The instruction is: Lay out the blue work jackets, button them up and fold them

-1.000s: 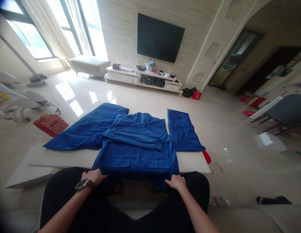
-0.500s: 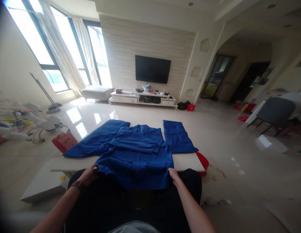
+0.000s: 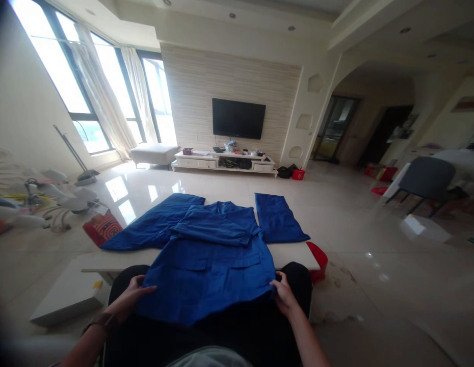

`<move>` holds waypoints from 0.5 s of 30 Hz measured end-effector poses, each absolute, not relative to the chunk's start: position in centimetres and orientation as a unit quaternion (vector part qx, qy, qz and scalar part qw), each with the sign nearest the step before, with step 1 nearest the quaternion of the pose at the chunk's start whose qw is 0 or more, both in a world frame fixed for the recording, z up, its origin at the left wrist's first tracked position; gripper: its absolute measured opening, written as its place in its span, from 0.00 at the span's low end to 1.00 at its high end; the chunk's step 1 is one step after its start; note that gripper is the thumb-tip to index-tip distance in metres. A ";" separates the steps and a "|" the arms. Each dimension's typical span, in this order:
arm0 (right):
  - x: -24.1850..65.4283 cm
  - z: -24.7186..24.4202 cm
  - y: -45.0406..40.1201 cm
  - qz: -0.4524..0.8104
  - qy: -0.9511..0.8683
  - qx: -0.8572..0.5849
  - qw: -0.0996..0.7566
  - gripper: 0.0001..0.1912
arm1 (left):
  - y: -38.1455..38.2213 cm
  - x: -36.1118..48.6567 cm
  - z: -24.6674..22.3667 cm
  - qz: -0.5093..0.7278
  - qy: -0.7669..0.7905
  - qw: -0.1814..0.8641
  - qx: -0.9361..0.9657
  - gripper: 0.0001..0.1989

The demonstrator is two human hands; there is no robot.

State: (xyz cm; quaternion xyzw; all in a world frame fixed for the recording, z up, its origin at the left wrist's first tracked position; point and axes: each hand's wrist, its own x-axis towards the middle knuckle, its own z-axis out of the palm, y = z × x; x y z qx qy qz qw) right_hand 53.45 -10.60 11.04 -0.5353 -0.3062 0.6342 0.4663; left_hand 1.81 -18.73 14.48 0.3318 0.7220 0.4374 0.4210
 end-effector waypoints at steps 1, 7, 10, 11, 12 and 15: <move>53.3 11.1 -10.6 0.615 -0.308 -0.541 0.484 0.33 | -18.9 1.8 14.6 0.445 0.716 0.441 0.308 0.36; 55.1 14.6 -9.8 0.548 -0.393 -0.541 0.503 0.16 | -19.6 0.2 18.2 0.474 0.678 0.484 0.286 0.34; 56.1 16.4 -10.3 0.563 -0.407 -0.506 0.511 0.17 | -20.3 -0.3 19.9 0.524 0.636 0.478 0.304 0.26; 56.3 16.8 -10.5 0.575 -0.413 -0.489 0.509 0.19 | -20.5 -0.3 20.2 0.550 0.616 0.473 0.306 0.26; 56.3 17.2 -10.7 0.585 -0.423 -0.474 0.503 0.21 | -20.6 -0.3 20.4 0.571 0.597 0.473 0.306 0.27; 56.1 18.1 -10.8 0.574 -0.467 -0.462 0.490 0.28 | -20.5 0.0 20.7 0.583 0.574 0.465 0.338 0.35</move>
